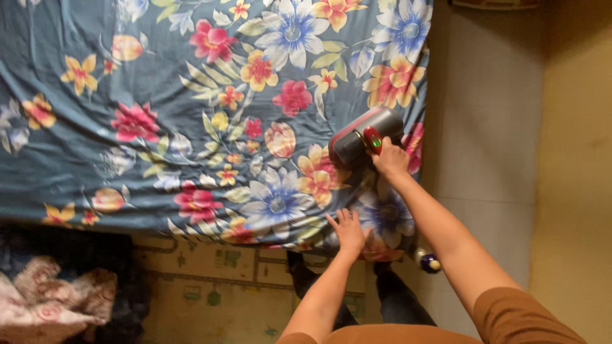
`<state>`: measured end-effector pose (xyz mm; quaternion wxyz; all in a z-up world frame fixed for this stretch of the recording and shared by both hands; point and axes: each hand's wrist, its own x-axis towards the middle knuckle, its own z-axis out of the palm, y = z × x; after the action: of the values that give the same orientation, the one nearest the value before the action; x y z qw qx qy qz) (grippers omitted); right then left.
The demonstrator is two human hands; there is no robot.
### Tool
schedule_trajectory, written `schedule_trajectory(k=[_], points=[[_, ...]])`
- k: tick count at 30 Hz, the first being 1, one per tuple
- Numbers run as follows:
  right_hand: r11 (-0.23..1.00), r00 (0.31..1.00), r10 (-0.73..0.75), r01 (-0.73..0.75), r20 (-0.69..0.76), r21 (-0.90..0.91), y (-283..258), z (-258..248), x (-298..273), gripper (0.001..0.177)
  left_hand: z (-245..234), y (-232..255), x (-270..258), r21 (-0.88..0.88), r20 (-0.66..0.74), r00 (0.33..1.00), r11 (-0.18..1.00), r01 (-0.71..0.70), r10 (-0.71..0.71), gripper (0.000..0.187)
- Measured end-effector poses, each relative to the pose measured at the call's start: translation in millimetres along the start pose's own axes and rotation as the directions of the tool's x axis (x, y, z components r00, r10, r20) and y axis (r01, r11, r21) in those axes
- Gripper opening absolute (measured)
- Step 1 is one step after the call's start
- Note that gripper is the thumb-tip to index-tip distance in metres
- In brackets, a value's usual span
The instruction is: The person cleans a floral bedsheet using a handheld vacuum cleaner.
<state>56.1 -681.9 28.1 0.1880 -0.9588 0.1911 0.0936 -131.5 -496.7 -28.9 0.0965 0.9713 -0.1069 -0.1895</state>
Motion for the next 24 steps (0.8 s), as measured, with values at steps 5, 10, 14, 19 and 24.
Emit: schedule_trajectory(k=[5, 10, 14, 19, 24], points=[[0.995, 0.994, -0.104, 0.105, 0.028, -0.004, 73.0, -6.9, -65.3, 0.054, 20.5, 38.0, -13.1, 0.186, -0.164, 0.985, 0.982, -0.022, 0.053, 0.053], [0.994, 0.988, -0.104, 0.106, 0.110, -0.009, 147.1, -15.1, -123.0, 0.051, 29.3, 63.0, -40.9, -0.026, 0.040, 0.998, 0.998, 0.050, -0.049, 0.062], [0.987, 0.979, -0.156, 0.149, 0.128, 0.064, 182.1, -19.4, -156.8, 0.046, 55.9, 71.8, -46.3, 0.093, -0.242, 0.969, 0.993, 0.077, -0.052, 0.024], [0.980, 0.971, -0.198, 0.193, 0.131, 0.052, 152.9, -19.7, -139.5, 0.042, 73.4, 77.1, -42.4, -0.005, -0.536, 0.841, 0.997, 0.078, -0.069, 0.008], [0.967, 0.964, -0.252, 0.247, 0.087, 0.063, 78.5, -17.5, -94.7, 0.050, 81.4, 78.1, -51.1, -0.025, -0.254, 0.964, 0.996, -0.085, 0.076, 0.012]])
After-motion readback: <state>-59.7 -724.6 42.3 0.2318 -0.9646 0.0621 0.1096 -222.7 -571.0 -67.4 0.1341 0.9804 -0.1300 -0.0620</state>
